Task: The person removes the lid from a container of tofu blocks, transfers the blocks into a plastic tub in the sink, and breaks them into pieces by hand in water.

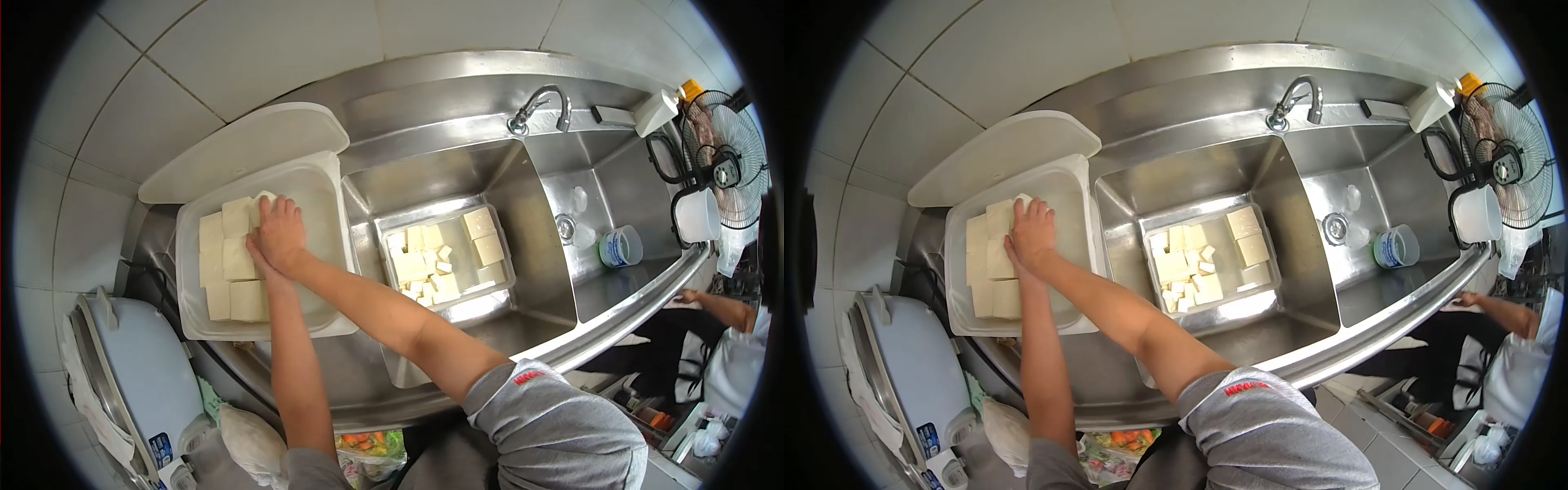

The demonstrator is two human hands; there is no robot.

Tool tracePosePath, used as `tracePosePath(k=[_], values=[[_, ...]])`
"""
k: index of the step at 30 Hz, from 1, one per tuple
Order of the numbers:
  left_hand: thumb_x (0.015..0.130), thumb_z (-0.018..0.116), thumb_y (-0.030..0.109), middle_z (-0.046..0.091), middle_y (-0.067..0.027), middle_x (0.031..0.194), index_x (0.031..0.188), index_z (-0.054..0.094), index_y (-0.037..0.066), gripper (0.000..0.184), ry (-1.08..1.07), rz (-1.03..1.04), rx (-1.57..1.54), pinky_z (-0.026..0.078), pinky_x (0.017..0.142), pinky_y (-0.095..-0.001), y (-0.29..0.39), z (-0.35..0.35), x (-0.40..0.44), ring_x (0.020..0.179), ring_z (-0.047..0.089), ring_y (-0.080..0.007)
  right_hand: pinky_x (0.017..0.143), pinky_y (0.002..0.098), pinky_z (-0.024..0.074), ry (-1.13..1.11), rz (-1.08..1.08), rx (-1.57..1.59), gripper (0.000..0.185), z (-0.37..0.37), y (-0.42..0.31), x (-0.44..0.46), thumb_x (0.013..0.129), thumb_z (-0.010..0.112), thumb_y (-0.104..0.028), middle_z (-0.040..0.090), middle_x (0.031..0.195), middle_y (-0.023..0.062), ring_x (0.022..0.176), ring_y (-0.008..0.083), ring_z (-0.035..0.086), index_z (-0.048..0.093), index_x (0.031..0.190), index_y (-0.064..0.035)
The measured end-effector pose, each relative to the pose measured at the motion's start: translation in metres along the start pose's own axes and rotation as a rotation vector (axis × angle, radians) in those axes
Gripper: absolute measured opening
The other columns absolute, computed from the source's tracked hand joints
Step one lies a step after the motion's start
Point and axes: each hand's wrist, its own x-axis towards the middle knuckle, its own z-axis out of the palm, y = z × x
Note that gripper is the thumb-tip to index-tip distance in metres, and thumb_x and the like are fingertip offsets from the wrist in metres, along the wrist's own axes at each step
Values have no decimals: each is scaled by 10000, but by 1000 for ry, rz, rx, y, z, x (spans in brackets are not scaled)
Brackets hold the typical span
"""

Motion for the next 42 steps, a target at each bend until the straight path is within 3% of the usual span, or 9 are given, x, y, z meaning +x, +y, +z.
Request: tracePosePath(k=[4,8,14,18,21,25,29,35,42], values=[[885,293,475,451,-101,1234,1199,424,70,529,-146,106,-80,320,966,-373,18,45,-29,1136,419,-235,772,369,399,198,-156,156,636,-47,-15,-8,703,627,-226,434,1020,191,931,311,452,345,1220,14],[885,396,376,462,-103,1208,1206,416,48,460,48,287,42,332,950,-347,28,139,-98,1119,430,-214,731,347,442,306,-190,458,726,-127,-14,-20,651,693,-216,463,1043,211,931,304,499,339,1239,20],[884,496,226,470,-113,1181,1246,341,-10,460,-48,502,607,343,913,-286,-67,198,-174,1069,453,-150,799,293,455,-238,60,962,685,-219,103,-43,725,688,-279,542,1067,155,946,190,548,355,1244,19],[850,559,284,488,-152,1088,1263,233,-26,610,-144,72,686,420,789,-258,-168,166,-171,952,504,-165,781,288,470,-405,446,1266,610,-204,222,-91,735,689,-282,544,1057,133,945,186,550,407,1176,31],[733,662,449,515,-71,959,1193,347,34,694,-119,-377,720,399,681,-264,-253,99,-154,853,487,-129,794,281,472,-441,734,1210,714,-164,317,-125,732,696,-278,521,1093,152,966,191,547,309,1229,57],[701,679,474,512,-78,1020,1223,323,41,766,-41,-747,741,409,736,-323,-319,45,-155,926,487,-158,811,285,468,-495,952,1134,867,-118,400,-165,708,720,-287,492,1145,174,999,215,539,179,1282,73],[705,692,421,460,-83,1168,1270,271,80,783,8,-836,668,361,886,-446,-358,16,-163,1092,436,-198,860,324,433,-452,1066,1125,852,-90,436,-199,720,695,-361,471,1175,177,1043,220,508,208,1296,36],[713,670,423,432,-147,1228,1270,315,-3,785,-165,-756,944,336,918,-332,-424,-30,-166,1109,421,-239,867,343,408,-480,1145,1076,742,-66,481,-222,769,622,-417,454,1201,162,1057,226,486,282,1283,-4],[707,658,478,504,-150,1149,1253,373,30,763,-191,-715,1008,375,887,-331,-379,4,-161,1049,484,-243,905,358,365,-647,1150,930,653,-83,468,-212,816,531,-467,454,1216,107,1091,210,444,328,1275,-49]])
